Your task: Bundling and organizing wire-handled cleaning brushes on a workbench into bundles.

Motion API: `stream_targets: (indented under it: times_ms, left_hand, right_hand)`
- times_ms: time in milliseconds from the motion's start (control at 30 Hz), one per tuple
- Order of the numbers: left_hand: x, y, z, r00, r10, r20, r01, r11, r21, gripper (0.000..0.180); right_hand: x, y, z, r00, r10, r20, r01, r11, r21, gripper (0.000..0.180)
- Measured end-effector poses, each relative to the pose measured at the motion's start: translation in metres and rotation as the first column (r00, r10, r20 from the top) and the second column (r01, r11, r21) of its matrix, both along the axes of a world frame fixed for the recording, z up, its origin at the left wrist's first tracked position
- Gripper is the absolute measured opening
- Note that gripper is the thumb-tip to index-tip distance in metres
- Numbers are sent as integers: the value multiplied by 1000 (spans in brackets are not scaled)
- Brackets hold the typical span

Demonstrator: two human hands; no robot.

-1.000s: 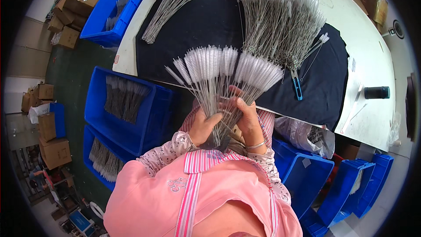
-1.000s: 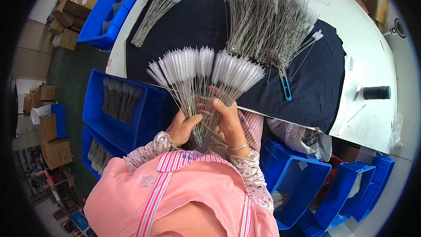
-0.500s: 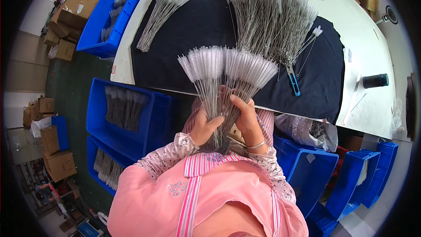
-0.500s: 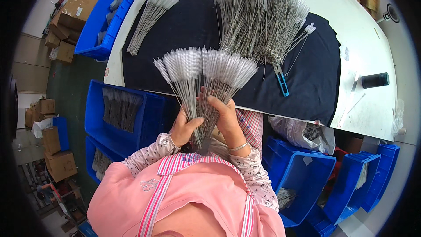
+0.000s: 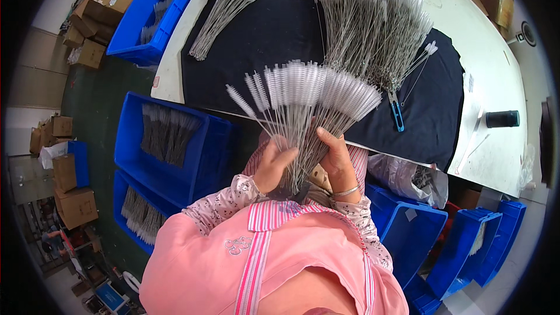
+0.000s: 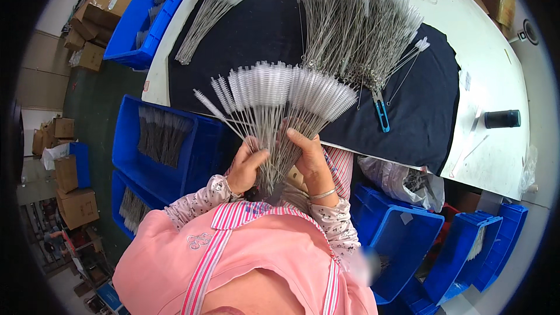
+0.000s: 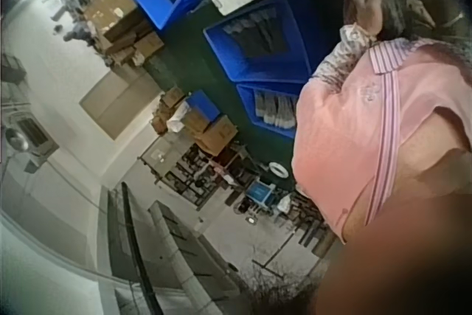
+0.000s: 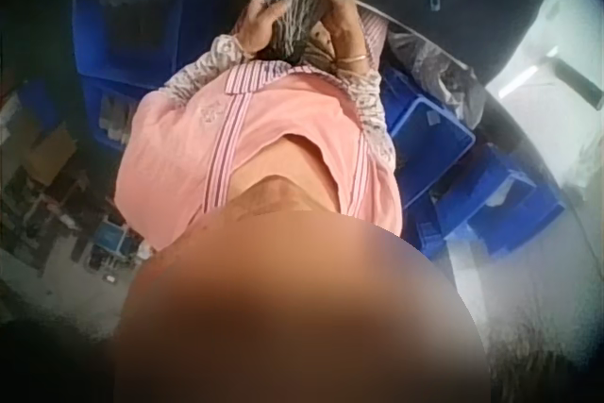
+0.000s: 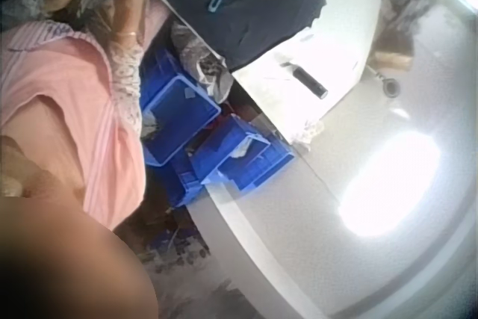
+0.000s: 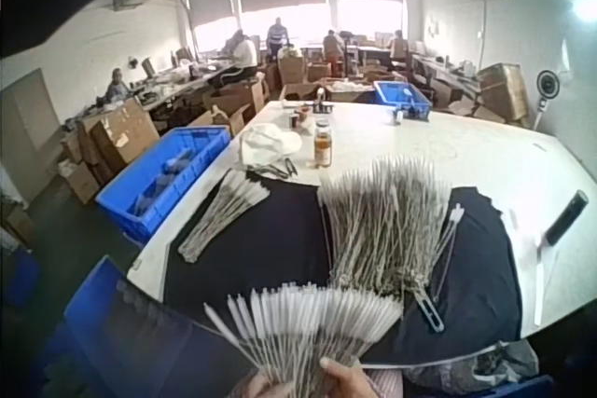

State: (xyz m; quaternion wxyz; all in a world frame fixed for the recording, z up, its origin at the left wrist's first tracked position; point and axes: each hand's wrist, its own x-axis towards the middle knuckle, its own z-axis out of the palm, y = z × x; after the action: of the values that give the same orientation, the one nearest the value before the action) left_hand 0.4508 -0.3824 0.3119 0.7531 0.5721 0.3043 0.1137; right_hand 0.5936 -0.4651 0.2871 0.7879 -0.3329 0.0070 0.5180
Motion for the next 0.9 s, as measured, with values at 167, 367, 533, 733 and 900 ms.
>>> stream_targets:
  times_ms: [167, 367, 533, 733, 900]
  left_hand:
    - [7, -1, -3, 985, 135, 103, -120, 982, -144, 31]
    - [4, 10, -3, 987, 97, 129, -46, 936, -348, 26]
    - [-9, 22, -17, 985, 43, 168, 37, 895, -444, 24]
    - [1, 14, -12, 969, 73, 235, 15, 935, -353, 45]
    - [16, 17, -6, 986, -2, 168, 56, 946, -318, 47]
  right_hand:
    - [0, 3, 4, 998, 8, 68, -3, 997, -73, 24]
    - [0, -1, 0, 1000, 6, 10, -6, 1000, -6, 28]
    - [3, -6, -10, 1000, -20, -24, 21, 1000, 11, 33]
    - [0, -1, 0, 999, -31, 26, 31, 999, 21, 29]
    - [-8, 5, 10, 974, 26, 227, -13, 998, -60, 26]
